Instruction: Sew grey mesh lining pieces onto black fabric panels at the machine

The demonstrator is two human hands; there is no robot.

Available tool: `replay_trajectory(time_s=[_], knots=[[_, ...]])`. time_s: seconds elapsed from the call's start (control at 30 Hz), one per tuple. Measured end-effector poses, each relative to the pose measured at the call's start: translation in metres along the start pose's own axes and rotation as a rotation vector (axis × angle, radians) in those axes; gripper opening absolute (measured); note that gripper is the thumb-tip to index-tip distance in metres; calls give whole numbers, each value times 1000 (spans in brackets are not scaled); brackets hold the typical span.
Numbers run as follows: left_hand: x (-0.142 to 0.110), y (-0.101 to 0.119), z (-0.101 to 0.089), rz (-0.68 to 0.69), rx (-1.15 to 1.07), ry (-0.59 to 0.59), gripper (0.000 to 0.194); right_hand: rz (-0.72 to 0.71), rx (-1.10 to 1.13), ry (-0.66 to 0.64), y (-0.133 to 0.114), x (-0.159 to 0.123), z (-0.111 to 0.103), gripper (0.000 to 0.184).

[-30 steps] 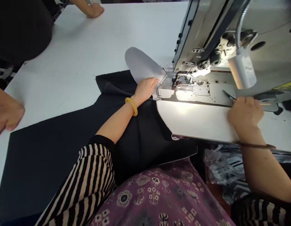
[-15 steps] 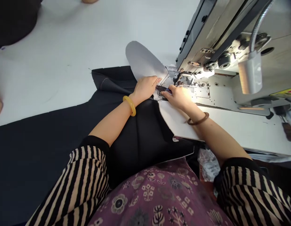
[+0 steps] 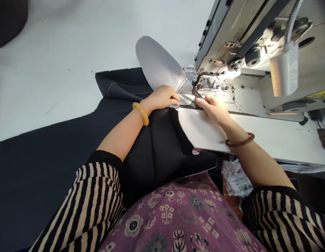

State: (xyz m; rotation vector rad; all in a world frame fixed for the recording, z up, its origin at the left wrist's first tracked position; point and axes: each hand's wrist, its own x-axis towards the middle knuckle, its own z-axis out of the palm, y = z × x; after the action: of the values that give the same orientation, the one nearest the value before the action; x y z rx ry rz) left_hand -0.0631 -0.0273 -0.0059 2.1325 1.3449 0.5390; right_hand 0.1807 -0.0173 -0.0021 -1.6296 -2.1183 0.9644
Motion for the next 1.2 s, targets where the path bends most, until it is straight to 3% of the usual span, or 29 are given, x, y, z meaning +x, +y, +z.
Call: replay_trajectory(time_s=[0.13,0.23,0.4,0.6,0.7,0.77,0.87,0.9,0.93,1.0,1.07,1.1,1.2], knots=[[0,2,0,7,56,45,14,-15,-149,-16,-6,-6,0,45],[-1,4,-2,-77,-74,130,14,-43,-273,-76,-13,-8,1,39],[-3,6,-3,-146,-212,189,15,-96,-468,-100,-28,0,12,50],[2,-4,-2,-100,-167,252,20,-129,-483,-98,-43,15,24,49],[-1,18,-4,-123,-224,335,18,-84,-469,-72,-34,6,15,47],[-10,53,-5,-42,-296,185,15,-27,-486,-38,-17,-11,3,46],[-35,107,-6,304,-362,-474,22,121,-568,21,23,-48,-19,45],[-43,117,-8,384,-327,-592,27,165,-587,54,37,-60,-27,45],[-50,121,-10,411,-262,-605,28,177,-605,95,51,-71,-34,43],[-62,111,-16,311,-70,-377,25,115,-660,190,73,-87,-45,39],[-69,85,-22,111,161,-57,26,-19,-673,296,82,-93,-52,32],[-71,70,-24,19,275,49,28,-86,-643,340,80,-92,-52,29],[-73,35,-19,-112,505,120,33,-241,-427,320,43,-75,-42,24]])
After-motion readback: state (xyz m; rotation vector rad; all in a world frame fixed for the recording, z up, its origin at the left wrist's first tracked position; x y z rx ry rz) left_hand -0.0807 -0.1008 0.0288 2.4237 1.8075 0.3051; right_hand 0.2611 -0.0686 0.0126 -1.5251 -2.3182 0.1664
